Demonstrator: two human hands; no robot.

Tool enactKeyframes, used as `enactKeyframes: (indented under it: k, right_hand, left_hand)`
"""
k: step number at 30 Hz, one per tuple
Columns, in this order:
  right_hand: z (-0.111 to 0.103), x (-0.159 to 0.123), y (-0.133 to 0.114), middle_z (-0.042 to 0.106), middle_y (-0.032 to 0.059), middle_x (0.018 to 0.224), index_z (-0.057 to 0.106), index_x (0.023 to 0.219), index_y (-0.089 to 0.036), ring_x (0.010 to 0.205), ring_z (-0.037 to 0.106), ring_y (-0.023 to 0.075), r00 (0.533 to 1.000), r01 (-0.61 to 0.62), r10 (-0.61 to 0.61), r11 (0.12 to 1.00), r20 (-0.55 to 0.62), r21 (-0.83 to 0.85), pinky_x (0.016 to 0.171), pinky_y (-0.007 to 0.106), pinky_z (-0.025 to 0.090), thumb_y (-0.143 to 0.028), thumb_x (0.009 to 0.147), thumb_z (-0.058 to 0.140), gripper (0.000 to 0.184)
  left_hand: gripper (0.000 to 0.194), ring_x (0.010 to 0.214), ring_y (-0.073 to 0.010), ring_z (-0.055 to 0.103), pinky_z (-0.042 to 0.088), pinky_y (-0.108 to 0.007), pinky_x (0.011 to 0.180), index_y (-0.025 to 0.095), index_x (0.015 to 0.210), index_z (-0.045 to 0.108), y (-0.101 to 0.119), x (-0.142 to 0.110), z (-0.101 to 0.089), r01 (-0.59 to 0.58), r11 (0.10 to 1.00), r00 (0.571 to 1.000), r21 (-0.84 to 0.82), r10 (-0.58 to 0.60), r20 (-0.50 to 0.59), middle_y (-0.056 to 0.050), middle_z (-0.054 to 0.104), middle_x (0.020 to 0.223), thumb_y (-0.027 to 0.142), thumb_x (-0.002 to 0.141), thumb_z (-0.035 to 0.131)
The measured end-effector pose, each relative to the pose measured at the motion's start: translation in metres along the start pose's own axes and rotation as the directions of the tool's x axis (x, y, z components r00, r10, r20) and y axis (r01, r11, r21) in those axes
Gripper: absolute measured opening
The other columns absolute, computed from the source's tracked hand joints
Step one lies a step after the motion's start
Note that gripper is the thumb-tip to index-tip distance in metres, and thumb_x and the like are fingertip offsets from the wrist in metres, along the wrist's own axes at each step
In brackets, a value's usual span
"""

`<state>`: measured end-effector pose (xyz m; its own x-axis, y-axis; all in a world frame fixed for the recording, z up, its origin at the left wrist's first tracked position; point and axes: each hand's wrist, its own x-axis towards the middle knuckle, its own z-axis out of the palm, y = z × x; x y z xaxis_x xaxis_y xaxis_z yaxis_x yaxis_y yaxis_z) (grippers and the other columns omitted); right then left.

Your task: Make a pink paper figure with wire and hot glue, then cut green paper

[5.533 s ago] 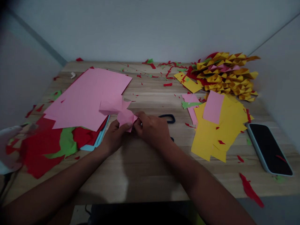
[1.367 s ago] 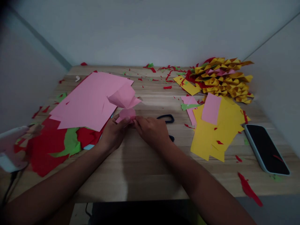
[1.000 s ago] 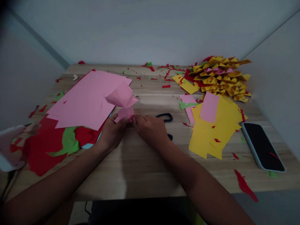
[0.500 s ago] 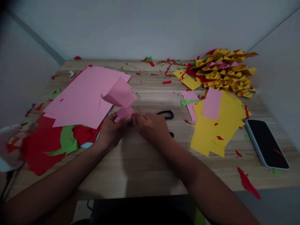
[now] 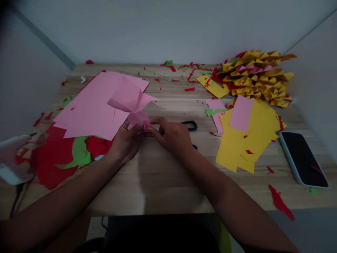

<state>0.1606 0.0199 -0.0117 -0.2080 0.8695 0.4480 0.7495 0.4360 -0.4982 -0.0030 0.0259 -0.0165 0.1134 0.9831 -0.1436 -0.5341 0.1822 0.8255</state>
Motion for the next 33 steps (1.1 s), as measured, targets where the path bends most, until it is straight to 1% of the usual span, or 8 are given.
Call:
enactKeyframes:
  k: [5, 9, 13, 18, 22, 25, 30, 33]
  right_hand:
    - [0.002, -0.0006, -0.0017, 0.071, -0.0008, 0.063, 0.075, 0.107, -0.021, 0.055, 0.065, 0.0126, 0.999, 0.038, -0.039, 0.993, -0.002, -0.115, 0.055, 0.024, 0.036, -0.04, 0.097, 0.056, 0.029]
    - [0.002, -0.001, -0.0029, 0.077, 0.0033, 0.072, 0.077, 0.105, -0.022, 0.064, 0.07, 0.0167, 0.999, 0.048, -0.044, 0.978, 0.024, -0.204, 0.056, 0.027, 0.036, -0.039, 0.099, 0.051, 0.032]
    - [-0.0015, -0.0001, -0.0009, 0.08, 0.0037, 0.085, 0.077, 0.104, -0.023, 0.071, 0.072, 0.0185, 0.995, 0.094, -0.084, 0.965, 0.053, -0.244, 0.057, 0.029, 0.037, -0.038, 0.101, 0.048, 0.033]
    - [-0.0055, 0.0006, 0.001, 0.08, 0.0043, 0.086, 0.076, 0.105, -0.022, 0.071, 0.072, 0.0193, 0.984, 0.173, -0.15, 0.939, 0.1, -0.296, 0.056, 0.03, 0.035, -0.035, 0.103, 0.043, 0.036]
    - [-0.0056, 0.0012, 0.0025, 0.079, 0.0059, 0.084, 0.075, 0.102, -0.021, 0.068, 0.07, 0.0199, 0.972, 0.197, -0.144, 0.927, 0.184, -0.318, 0.055, 0.031, 0.033, -0.032, 0.102, 0.043, 0.035]
    - [-0.0051, 0.0021, 0.003, 0.079, 0.0063, 0.084, 0.075, 0.101, -0.02, 0.068, 0.069, 0.0199, 0.968, 0.198, -0.135, 0.927, 0.212, -0.317, 0.055, 0.031, 0.033, -0.032, 0.101, 0.043, 0.034]
    - [-0.0039, 0.0029, 0.0011, 0.078, 0.0059, 0.08, 0.075, 0.097, -0.02, 0.066, 0.068, 0.0192, 0.974, 0.176, -0.119, 0.934, 0.195, -0.31, 0.054, 0.03, 0.031, -0.032, 0.1, 0.043, 0.035]
    - [-0.0004, 0.0017, -0.0003, 0.078, 0.0048, 0.077, 0.075, 0.097, -0.019, 0.065, 0.069, 0.0184, 0.988, 0.132, -0.106, 0.954, 0.11, -0.27, 0.054, 0.029, 0.032, -0.03, 0.098, 0.046, 0.031]
  left_hand:
    - [0.032, 0.067, -0.0093, 0.062, 0.051, -0.021, 0.06, 0.018, 0.087, 0.065, -0.0004, 0.0003, 0.0008, -0.003, 1.0, 1.0, -0.005, 0.003, -0.03, 0.002, 0.068, 0.077, 0.026, 0.065, 0.088]
    - [0.032, 0.068, -0.01, 0.063, 0.052, -0.023, 0.062, 0.019, 0.087, 0.065, 0.0011, 0.0007, 0.0011, 0.007, 1.0, 0.999, 0.005, -0.007, -0.041, 0.002, 0.068, 0.079, 0.027, 0.065, 0.088]
    - [0.033, 0.068, -0.0116, 0.066, 0.055, -0.026, 0.066, 0.019, 0.087, 0.065, 0.0016, 0.0002, 0.0019, -0.001, 0.999, 1.0, 0.032, 0.002, -0.026, 0.002, 0.069, 0.078, 0.028, 0.065, 0.087]
    - [0.027, 0.071, -0.017, 0.07, 0.058, -0.032, 0.069, 0.015, 0.085, 0.067, 0.0005, -0.0005, 0.0016, 0.007, 0.996, 1.0, 0.083, -0.006, -0.02, -0.002, 0.072, 0.077, 0.029, 0.069, 0.084]
    - [0.028, 0.071, -0.0178, 0.07, 0.059, -0.033, 0.071, 0.014, 0.087, 0.07, -0.0001, -0.0003, 0.0016, 0.009, 0.995, 0.999, 0.103, -0.004, -0.043, -0.002, 0.073, 0.076, 0.026, 0.066, 0.085]
    - [0.031, 0.07, -0.0181, 0.071, 0.06, -0.035, 0.073, 0.015, 0.086, 0.07, -0.0001, 0.0003, 0.002, 0.008, 0.993, 0.999, 0.115, -0.002, -0.049, -0.001, 0.073, 0.076, 0.027, 0.063, 0.087]
    - [0.029, 0.069, -0.018, 0.071, 0.06, -0.033, 0.07, 0.015, 0.084, 0.07, -0.0002, 0.0004, 0.0016, 0.014, 0.991, 0.999, 0.132, -0.009, -0.04, -0.002, 0.073, 0.074, 0.027, 0.063, 0.086]
    - [0.027, 0.071, -0.0183, 0.071, 0.06, -0.031, 0.069, 0.015, 0.086, 0.07, 0.0001, -0.0008, 0.0018, 0.014, 0.993, 0.999, 0.117, -0.01, -0.035, -0.002, 0.074, 0.076, 0.026, 0.065, 0.084]
